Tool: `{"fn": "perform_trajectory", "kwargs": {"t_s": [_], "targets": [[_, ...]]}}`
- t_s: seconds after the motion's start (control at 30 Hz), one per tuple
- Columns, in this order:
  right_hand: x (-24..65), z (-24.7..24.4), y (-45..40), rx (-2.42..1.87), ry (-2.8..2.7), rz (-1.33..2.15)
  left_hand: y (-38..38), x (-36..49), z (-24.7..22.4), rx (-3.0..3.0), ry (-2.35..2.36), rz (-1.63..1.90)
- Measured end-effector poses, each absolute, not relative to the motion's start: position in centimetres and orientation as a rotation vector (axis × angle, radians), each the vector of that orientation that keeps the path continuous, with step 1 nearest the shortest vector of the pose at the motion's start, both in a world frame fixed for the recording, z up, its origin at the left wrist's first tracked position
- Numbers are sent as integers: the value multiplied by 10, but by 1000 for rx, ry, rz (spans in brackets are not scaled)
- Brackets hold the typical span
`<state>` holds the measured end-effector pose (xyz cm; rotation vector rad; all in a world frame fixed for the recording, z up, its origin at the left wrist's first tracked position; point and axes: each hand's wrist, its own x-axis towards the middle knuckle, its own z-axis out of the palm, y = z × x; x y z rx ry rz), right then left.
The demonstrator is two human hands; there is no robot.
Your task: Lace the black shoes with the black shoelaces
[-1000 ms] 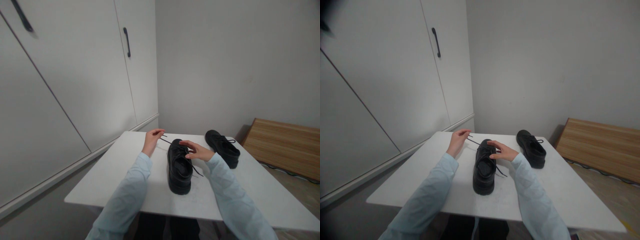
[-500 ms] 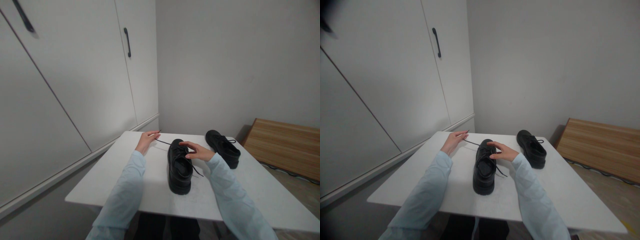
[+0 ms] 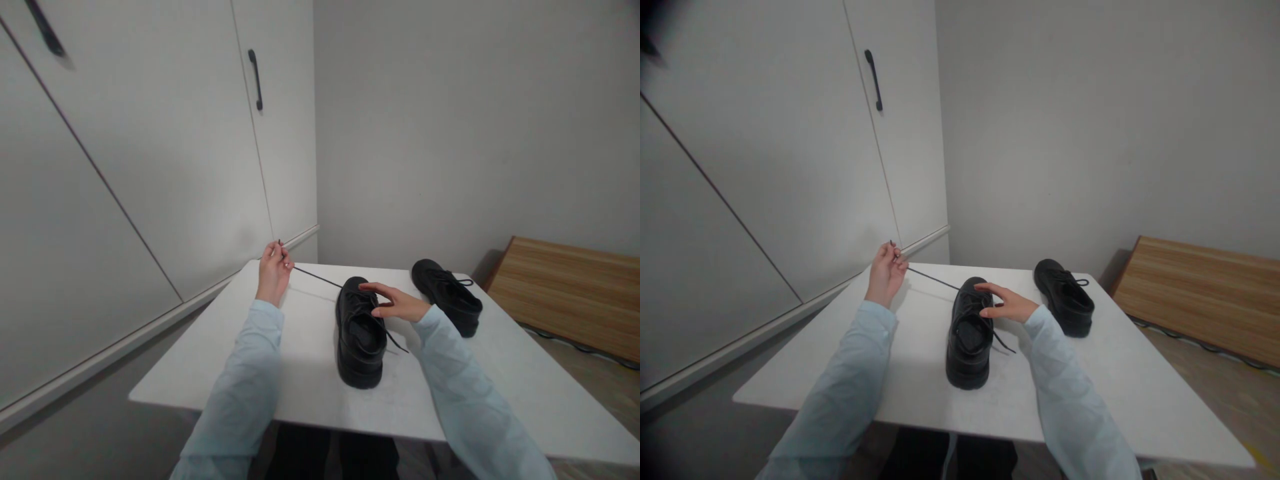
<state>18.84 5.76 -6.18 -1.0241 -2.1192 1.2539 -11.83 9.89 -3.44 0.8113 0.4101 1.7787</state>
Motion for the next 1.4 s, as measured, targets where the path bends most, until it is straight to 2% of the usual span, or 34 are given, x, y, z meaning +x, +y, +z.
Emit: {"fn": "perform_trajectory", "kwargs": {"t_s": [0.43,0.53,0.67,0.87,1.0,1.4], "targets": [[190,-64,59,-978,-2125,1293,94,-124,-26,882,454,1984],[188,-63,57,-983,-2136,1267,94,-116,-29,1126,603,1803],[186,-59,55,-1013,-2150,1222,90,-96,-35,1567,815,1320],[183,-51,50,-996,-2133,1140,82,-74,-45,2064,813,748],[179,-48,51,-920,-2066,1062,83,-70,-51,2129,802,647],[160,-53,53,-943,-2065,728,83,-67,-51,2154,839,645]]}}
